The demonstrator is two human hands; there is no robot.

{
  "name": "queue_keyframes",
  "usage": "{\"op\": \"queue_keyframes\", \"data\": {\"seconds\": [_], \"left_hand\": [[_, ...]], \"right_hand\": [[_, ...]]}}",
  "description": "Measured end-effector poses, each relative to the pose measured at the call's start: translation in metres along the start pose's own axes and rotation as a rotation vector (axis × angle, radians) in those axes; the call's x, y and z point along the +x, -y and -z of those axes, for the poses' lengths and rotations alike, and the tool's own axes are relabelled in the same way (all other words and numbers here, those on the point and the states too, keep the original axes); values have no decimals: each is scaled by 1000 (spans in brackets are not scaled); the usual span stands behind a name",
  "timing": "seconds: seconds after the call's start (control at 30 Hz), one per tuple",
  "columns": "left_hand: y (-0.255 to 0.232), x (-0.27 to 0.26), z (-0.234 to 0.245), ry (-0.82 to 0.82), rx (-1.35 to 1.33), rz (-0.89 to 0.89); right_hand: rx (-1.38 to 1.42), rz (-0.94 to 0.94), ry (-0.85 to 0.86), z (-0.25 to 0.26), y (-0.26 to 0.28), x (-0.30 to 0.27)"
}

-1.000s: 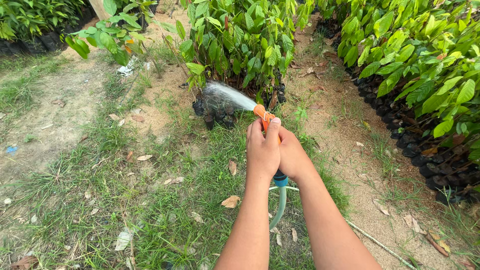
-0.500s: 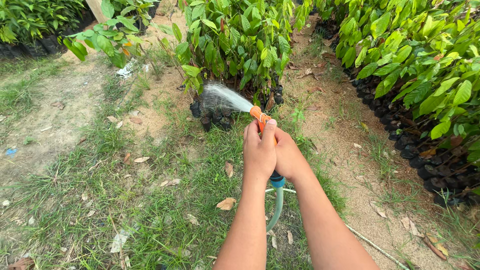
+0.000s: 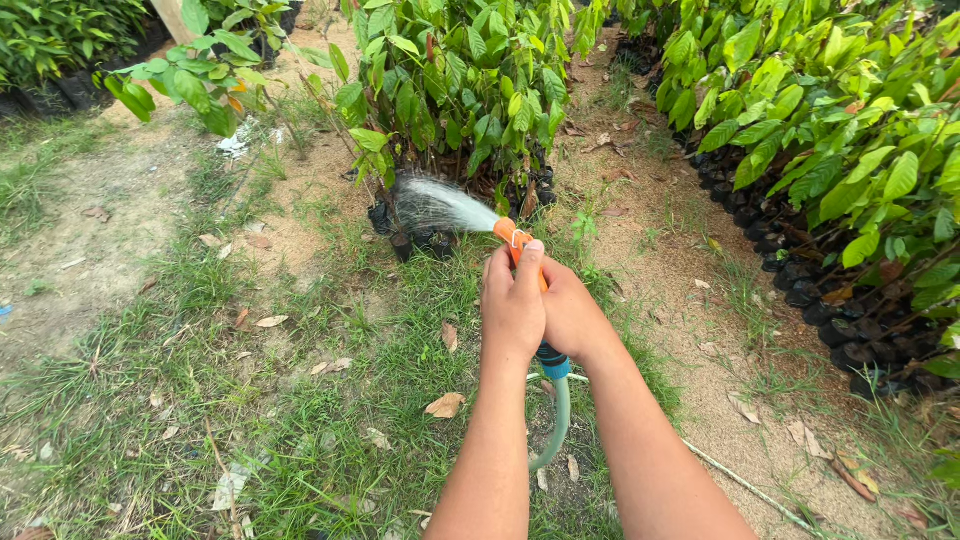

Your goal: The person waters rows of small plants in black bags using a hand sprayer attached to a hose.

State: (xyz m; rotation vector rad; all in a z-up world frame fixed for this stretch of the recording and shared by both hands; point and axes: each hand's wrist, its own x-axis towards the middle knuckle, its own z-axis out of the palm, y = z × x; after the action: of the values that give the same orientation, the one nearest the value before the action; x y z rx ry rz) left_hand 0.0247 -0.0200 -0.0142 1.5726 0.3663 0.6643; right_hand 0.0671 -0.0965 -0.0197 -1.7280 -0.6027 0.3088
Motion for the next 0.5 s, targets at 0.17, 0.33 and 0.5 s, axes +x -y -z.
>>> {"op": "queue_keyframes", "data": {"seconds": [0.17,0.33,0.5], "left_hand": [[7,-8,-15,15,6,72],[9,-14,-30,48,16,32],[7,-18,-41,86,-19,58]], "right_hand": [[-4,-64,3,14,-8,-9],[-52,-125,-54,28,-11,-20],[-24,-116,-56,41,-15,-22]]}}
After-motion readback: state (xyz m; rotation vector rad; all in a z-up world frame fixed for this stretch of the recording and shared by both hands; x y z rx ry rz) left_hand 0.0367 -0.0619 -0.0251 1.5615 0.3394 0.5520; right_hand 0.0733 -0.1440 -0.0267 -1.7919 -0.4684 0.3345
